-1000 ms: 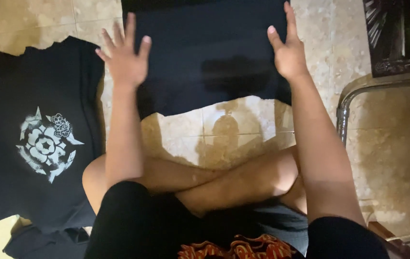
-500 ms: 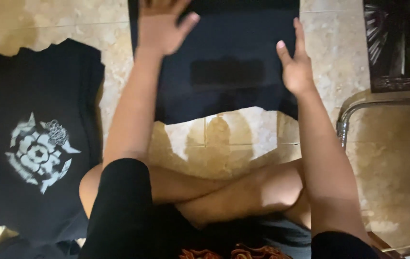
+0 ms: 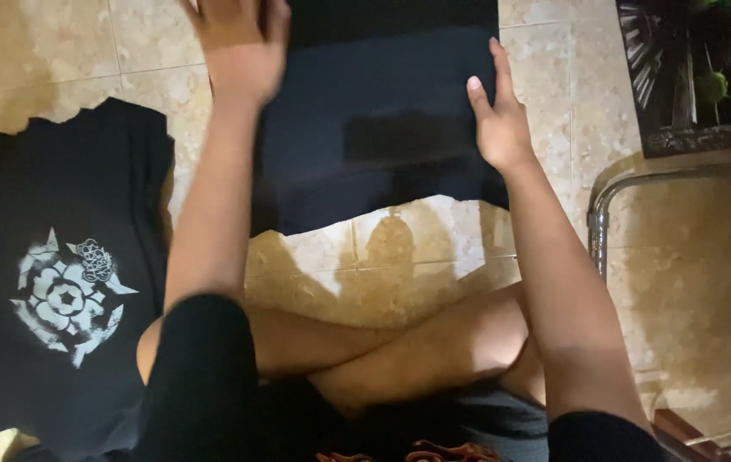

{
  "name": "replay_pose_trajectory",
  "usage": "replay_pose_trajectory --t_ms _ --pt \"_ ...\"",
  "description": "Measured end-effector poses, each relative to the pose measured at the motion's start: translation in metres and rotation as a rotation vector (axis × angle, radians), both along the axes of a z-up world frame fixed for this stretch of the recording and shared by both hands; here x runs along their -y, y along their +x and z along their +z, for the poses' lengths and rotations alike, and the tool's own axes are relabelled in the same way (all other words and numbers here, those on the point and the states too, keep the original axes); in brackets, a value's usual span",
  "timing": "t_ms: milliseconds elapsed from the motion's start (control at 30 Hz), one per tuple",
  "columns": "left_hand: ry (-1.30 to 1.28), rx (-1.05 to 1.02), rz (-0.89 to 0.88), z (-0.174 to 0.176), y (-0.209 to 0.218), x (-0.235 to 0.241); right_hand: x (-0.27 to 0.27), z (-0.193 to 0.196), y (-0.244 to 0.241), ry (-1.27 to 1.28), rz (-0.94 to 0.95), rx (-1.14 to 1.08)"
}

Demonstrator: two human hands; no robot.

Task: Manually aligning and heat-pressing designs onto black t-shirts.

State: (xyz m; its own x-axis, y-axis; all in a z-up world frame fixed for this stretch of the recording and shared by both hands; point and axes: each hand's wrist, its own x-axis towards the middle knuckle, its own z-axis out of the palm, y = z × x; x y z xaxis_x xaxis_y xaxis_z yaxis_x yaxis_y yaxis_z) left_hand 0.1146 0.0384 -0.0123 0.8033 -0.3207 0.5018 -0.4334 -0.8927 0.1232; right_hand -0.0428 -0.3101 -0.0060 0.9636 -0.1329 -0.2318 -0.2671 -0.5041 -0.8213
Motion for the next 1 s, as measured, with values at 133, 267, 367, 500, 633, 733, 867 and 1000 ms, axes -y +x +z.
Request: replay_pose_trajectory --t_ms 133,267,367,500,633,733,867,1000 --pt "0.101 -0.311 -0.061 0.036 -0.115 0.011 -0.011 0.010 0.001 -0.140 -0.016 -0.087" --pt "0.150 -0.375 0.104 0.018 -0.141 0.004 -0.037 0.000 0.004 -0.852 -0.006 0.033" --pt "0.131 -0.393 0.111 0.019 -0.141 0.003 -0.096 0.025 -0.006 -0.992 0.217 0.446" --pt "0.085 -0.408 0.103 0.018 -0.141 0.001 -0.136 -0.001 -0.003 -0.828 0.440 0.497" --pt "0.138 -0.416 0.151 0.017 -0.140 0.004 -0.061 0.001 0.018 -0.818 0.266 0.467" --pt "0.131 -0.401 0.177 0.019 -0.137 0.008 -0.008 0.007 0.036 -0.675 -0.005 -0.093" --pt "0.158 -0.412 0.178 0.019 -0.136 0.008 -0.026 0.004 0.036 -0.547 -0.148 -0.007" --pt "0.122 -0.434 0.135 0.020 -0.139 0.005 -0.116 0.032 0.024 -0.810 0.461 0.481"
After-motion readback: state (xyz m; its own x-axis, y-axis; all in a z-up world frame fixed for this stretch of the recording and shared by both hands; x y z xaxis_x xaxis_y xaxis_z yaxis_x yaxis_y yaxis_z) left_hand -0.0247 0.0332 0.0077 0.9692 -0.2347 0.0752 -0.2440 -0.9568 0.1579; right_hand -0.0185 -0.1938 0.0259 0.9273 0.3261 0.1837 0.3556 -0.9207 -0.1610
